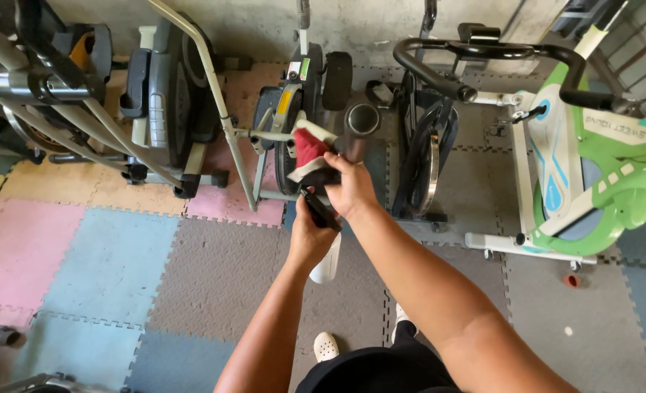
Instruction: Cleaning and wiping down various gym machines with a spray bottle and cloth.
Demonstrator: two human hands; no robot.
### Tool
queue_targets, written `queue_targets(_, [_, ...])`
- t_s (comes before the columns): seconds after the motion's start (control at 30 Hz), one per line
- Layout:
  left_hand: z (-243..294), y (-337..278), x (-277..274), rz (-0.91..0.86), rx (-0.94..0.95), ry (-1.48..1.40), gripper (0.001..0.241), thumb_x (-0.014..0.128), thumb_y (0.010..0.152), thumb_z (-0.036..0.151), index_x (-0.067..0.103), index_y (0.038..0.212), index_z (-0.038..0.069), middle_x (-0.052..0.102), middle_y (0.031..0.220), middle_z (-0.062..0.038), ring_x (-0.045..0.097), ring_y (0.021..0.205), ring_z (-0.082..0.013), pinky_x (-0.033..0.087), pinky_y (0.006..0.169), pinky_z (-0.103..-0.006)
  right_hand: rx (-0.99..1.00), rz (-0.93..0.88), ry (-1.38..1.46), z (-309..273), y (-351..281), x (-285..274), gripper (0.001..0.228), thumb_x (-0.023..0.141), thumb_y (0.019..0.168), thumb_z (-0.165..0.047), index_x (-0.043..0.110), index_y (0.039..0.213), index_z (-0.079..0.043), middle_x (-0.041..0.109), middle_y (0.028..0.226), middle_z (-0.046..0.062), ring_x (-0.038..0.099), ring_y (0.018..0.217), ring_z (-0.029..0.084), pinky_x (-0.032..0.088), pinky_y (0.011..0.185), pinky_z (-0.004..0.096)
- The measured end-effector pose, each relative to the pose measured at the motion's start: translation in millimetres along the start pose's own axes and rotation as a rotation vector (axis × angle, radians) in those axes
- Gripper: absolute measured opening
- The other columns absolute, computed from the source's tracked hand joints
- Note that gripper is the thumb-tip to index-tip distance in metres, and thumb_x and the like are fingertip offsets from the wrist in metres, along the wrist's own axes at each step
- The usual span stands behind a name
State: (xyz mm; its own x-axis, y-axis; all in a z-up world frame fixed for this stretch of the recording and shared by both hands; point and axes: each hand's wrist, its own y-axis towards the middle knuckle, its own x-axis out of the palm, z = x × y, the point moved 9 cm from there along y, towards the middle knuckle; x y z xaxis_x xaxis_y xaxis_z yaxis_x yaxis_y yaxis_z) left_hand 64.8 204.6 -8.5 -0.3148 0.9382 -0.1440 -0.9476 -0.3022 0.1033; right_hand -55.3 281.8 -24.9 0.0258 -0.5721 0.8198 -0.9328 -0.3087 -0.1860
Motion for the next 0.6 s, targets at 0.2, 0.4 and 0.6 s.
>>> queue_targets(0.2, [-31, 8, 54, 0.012, 0.208, 0.305, 0.079, 0.082, 0.079, 0.007, 0.043, 0.148, 0.010, 0.073, 0.116, -0.013, 0.071, 0.104, -0.0226, 0.058, 0.089, -0.0324, 0.281, -0.171, -0.015, -81, -60, -8, 0.046, 0.070, 0.082, -0.002, 0.060, 0.127, -0.006, 0.069, 0.121, 0.009, 0.065, 0.114, 0.026, 0.051, 0.105, 0.044])
queue_targets(0.4, [-15, 37, 141, 0.028, -0.073, 0.141, 0.103, 0.080, 0.077, 0.010, 0.015, 0.158, 0.004, 0.072, 0.117, -0.014, 0.069, 0.103, -0.0197, 0.054, 0.091, -0.0318, -0.265, -0.118, -0.286, -295, -56, -26, 0.049, 0.072, 0.089, 0.000, 0.056, 0.135, -0.003, 0.067, 0.122, 0.011, 0.067, 0.113, 0.027, 0.055, 0.106, 0.045])
queue_targets(0.6, [16, 74, 222, 0.010, 0.010, -0.067, 0.099, 0.072, 0.083, 0.005, 0.013, 0.162, 0.010, 0.071, 0.119, -0.011, 0.066, 0.094, -0.0147, 0.055, 0.083, -0.0287, -0.666, -0.349, -1.218, -348, -4, -13, 0.072, 0.070, 0.091, 0.001, 0.042, 0.155, -0.013, 0.059, 0.134, 0.001, 0.061, 0.107, 0.018, 0.053, 0.089, 0.043])
